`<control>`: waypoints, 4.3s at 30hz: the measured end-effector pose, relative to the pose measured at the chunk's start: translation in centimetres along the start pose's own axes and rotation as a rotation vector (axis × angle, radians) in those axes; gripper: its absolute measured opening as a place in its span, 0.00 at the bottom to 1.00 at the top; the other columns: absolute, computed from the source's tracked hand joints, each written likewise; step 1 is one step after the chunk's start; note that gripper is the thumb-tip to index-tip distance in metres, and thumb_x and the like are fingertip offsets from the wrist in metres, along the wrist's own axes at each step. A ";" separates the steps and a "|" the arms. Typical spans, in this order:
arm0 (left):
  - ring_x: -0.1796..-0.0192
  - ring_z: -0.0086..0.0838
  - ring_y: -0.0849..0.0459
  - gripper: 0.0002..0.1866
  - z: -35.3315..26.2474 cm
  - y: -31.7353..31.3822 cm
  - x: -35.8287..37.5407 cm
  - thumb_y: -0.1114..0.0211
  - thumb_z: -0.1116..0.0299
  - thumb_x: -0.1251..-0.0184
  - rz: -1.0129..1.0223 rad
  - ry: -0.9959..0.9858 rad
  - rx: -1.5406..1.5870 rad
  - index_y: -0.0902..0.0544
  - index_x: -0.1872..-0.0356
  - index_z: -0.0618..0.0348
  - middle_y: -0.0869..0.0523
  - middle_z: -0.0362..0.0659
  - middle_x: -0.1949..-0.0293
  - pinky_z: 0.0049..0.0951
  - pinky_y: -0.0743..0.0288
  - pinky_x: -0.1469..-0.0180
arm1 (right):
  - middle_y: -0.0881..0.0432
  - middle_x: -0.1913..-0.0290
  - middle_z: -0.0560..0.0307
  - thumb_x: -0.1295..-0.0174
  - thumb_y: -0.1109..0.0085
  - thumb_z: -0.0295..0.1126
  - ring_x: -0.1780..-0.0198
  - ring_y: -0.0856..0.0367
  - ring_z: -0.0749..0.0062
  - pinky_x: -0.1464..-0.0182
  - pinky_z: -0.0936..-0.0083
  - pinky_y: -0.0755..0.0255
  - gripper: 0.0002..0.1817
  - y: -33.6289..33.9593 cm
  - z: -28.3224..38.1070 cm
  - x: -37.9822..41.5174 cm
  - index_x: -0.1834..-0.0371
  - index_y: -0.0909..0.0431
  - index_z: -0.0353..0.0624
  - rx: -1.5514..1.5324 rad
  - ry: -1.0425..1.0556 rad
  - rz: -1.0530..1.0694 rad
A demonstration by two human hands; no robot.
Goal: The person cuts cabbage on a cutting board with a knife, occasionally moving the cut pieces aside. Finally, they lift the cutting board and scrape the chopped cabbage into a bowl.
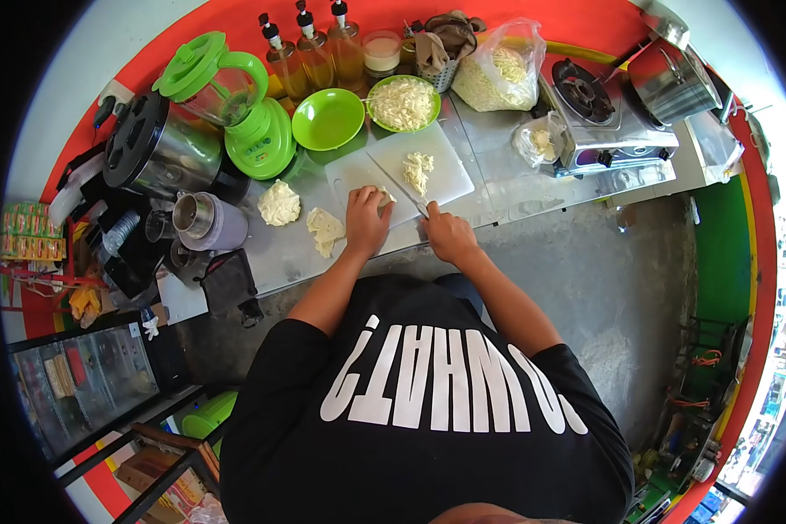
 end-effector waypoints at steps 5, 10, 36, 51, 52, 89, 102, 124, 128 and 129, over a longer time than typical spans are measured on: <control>0.47 0.45 0.22 0.09 0.5 -0.5 -0.1 0.29 0.72 0.40 0.005 0.046 0.068 0.16 0.61 0.63 0.18 0.46 0.54 0.40 0.25 0.45 | 0.14 0.64 0.37 0.24 0.52 0.44 0.59 0.14 0.37 0.55 0.46 0.23 0.17 -0.2 1.0 0.1 0.51 0.33 0.39 0.000 0.024 0.016; 0.50 0.42 0.20 0.04 0.3 -0.6 -0.6 0.32 0.74 0.38 0.059 0.061 0.014 0.15 0.65 0.63 0.16 0.44 0.57 0.39 0.23 0.48 | 0.13 0.68 0.41 0.25 0.50 0.42 0.65 0.12 0.44 0.60 0.50 0.19 0.15 1.3 3.3 0.6 0.54 0.31 0.38 0.150 0.101 -0.004; 0.53 0.43 0.18 0.04 1.5 -0.7 0.4 0.33 0.73 0.36 -0.009 0.151 0.130 0.15 0.65 0.63 0.18 0.46 0.58 0.42 0.23 0.50 | 0.14 0.58 0.31 0.33 0.50 0.25 0.53 0.12 0.39 0.50 0.52 0.19 0.12 -2.6 3.0 -2.2 0.49 0.34 0.33 0.132 -0.011 0.123; 0.54 0.45 0.21 0.03 0.8 -0.7 0.3 0.36 0.77 0.37 0.024 0.050 0.086 0.16 0.65 0.64 0.21 0.47 0.60 0.43 0.24 0.50 | 0.13 0.58 0.34 0.29 0.53 0.28 0.54 0.12 0.41 0.51 0.53 0.18 0.12 -2.0 4.1 -2.3 0.47 0.34 0.34 0.106 -0.019 0.109; 0.53 0.45 0.21 0.03 0.7 -0.7 0.3 0.36 0.77 0.36 0.028 0.060 0.080 0.16 0.65 0.64 0.21 0.47 0.60 0.43 0.24 0.50 | 0.13 0.58 0.34 0.29 0.53 0.27 0.54 0.12 0.41 0.52 0.53 0.18 0.12 -1.5 4.4 -2.0 0.47 0.34 0.34 0.134 -0.008 0.121; 0.54 0.45 0.21 0.02 1.7 -0.6 0.7 0.35 0.79 0.37 0.009 0.070 0.180 0.16 0.65 0.64 0.20 0.47 0.61 0.42 0.25 0.50 | 0.13 0.56 0.34 0.30 0.49 0.28 0.51 0.11 0.44 0.48 0.56 0.18 0.13 -2.3 4.5 -3.1 0.47 0.34 0.34 0.145 -0.014 0.192; 0.55 0.46 0.21 0.01 1.6 -0.3 0.6 0.34 0.78 0.38 -0.020 0.068 0.195 0.17 0.66 0.64 0.21 0.47 0.62 0.43 0.26 0.51 | 0.12 0.56 0.35 0.29 0.52 0.29 0.51 0.11 0.44 0.49 0.56 0.18 0.12 -2.1 4.7 -2.4 0.47 0.34 0.35 0.150 -0.029 0.186; 0.59 0.46 0.17 0.04 2.4 -0.4 1.0 0.34 0.78 0.37 -0.075 0.152 0.311 0.15 0.63 0.65 0.19 0.49 0.61 0.39 0.23 0.55 | 0.14 0.53 0.33 0.33 0.47 0.26 0.49 0.13 0.41 0.46 0.54 0.19 0.17 -3.6 4.2 -3.2 0.45 0.36 0.32 0.048 -0.067 0.194; 0.58 0.46 0.17 0.03 2.5 -0.3 1.1 0.34 0.78 0.36 -0.065 0.177 0.338 0.15 0.62 0.65 0.19 0.49 0.60 0.41 0.24 0.54 | 0.13 0.54 0.33 0.33 0.48 0.25 0.51 0.12 0.41 0.47 0.54 0.19 0.16 -2.9 4.8 -2.6 0.44 0.36 0.32 0.074 -0.031 0.213; 0.58 0.46 0.17 0.03 2.4 -0.4 1.1 0.34 0.78 0.36 -0.064 0.176 0.339 0.15 0.62 0.65 0.19 0.49 0.60 0.41 0.24 0.54 | 0.15 0.53 0.30 0.32 0.49 0.26 0.49 0.14 0.39 0.46 0.52 0.20 0.14 -3.2 4.7 -2.2 0.46 0.36 0.32 0.034 -0.062 0.207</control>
Point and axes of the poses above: each hand's wrist, its own x-axis away from the middle knuckle, its own y-axis out of the back of the hand, z = x × y, the point moved 7 cm from there along -x, towards the middle knuckle
